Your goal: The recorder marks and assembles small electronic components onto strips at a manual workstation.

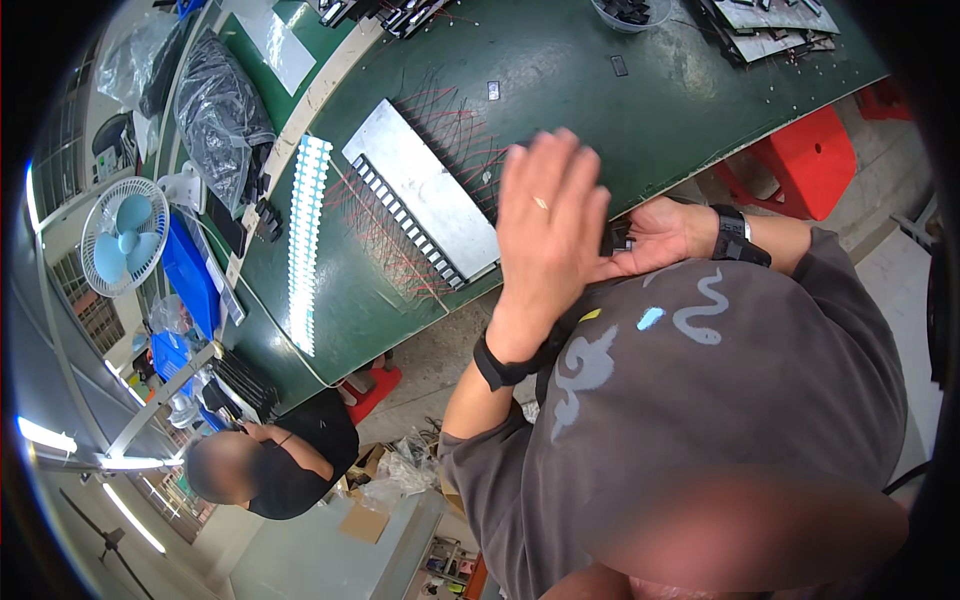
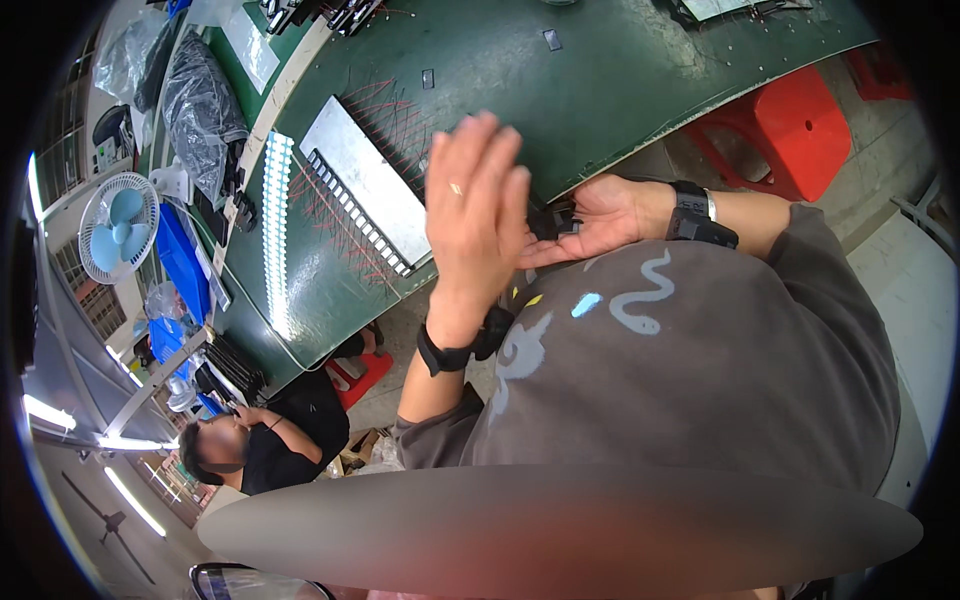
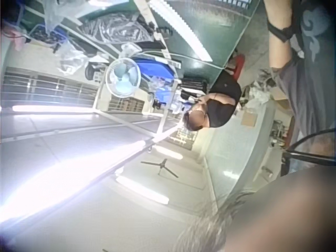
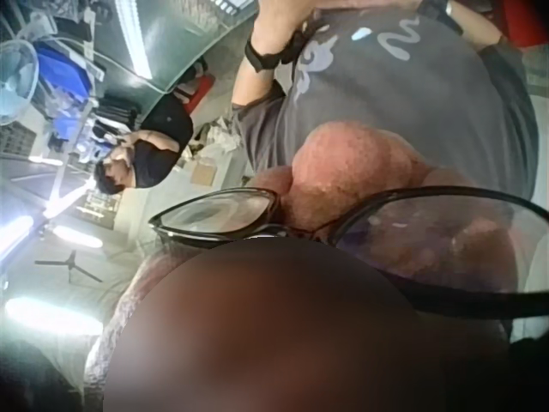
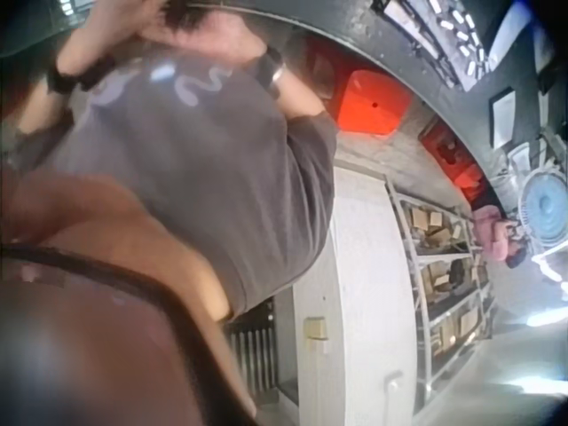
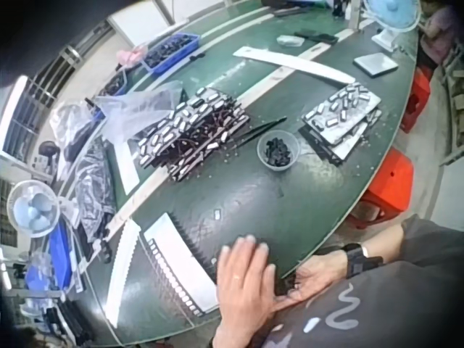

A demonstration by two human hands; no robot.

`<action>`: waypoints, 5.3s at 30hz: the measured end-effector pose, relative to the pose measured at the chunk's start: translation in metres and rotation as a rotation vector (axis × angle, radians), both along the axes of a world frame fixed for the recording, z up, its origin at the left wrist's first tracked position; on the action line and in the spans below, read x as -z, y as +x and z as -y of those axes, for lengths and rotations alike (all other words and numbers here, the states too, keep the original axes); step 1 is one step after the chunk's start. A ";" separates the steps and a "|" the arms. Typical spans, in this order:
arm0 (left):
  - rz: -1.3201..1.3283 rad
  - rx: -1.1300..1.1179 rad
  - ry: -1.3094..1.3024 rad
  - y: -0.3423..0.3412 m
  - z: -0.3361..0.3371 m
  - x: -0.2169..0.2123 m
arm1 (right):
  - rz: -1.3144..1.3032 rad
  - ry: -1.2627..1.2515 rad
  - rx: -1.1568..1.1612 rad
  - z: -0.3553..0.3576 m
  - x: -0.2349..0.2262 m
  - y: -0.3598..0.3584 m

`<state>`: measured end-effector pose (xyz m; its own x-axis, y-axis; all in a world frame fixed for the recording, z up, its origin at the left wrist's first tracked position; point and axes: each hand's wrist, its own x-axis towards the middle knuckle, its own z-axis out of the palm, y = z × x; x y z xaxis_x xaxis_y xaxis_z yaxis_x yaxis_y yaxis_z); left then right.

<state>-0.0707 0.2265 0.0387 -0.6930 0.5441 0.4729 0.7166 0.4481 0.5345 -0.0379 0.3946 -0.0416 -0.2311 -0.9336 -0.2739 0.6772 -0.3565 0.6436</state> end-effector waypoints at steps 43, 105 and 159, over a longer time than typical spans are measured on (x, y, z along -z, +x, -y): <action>0.128 0.388 -0.314 0.041 0.033 0.008 | -0.338 0.223 0.070 -0.006 0.027 0.011; -0.099 -0.702 0.308 0.008 0.173 0.017 | -2.696 2.391 -0.772 0.008 -0.196 -0.418; -0.243 -0.453 0.022 0.023 0.143 -0.014 | -2.595 2.064 0.097 0.018 -0.099 -0.076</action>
<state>-0.0476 0.0831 0.0525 -0.7254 0.2028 0.6577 0.5578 0.7331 0.3892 -0.1143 0.3768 0.0574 -0.7997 -0.4565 0.3900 -0.6004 0.6166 -0.5093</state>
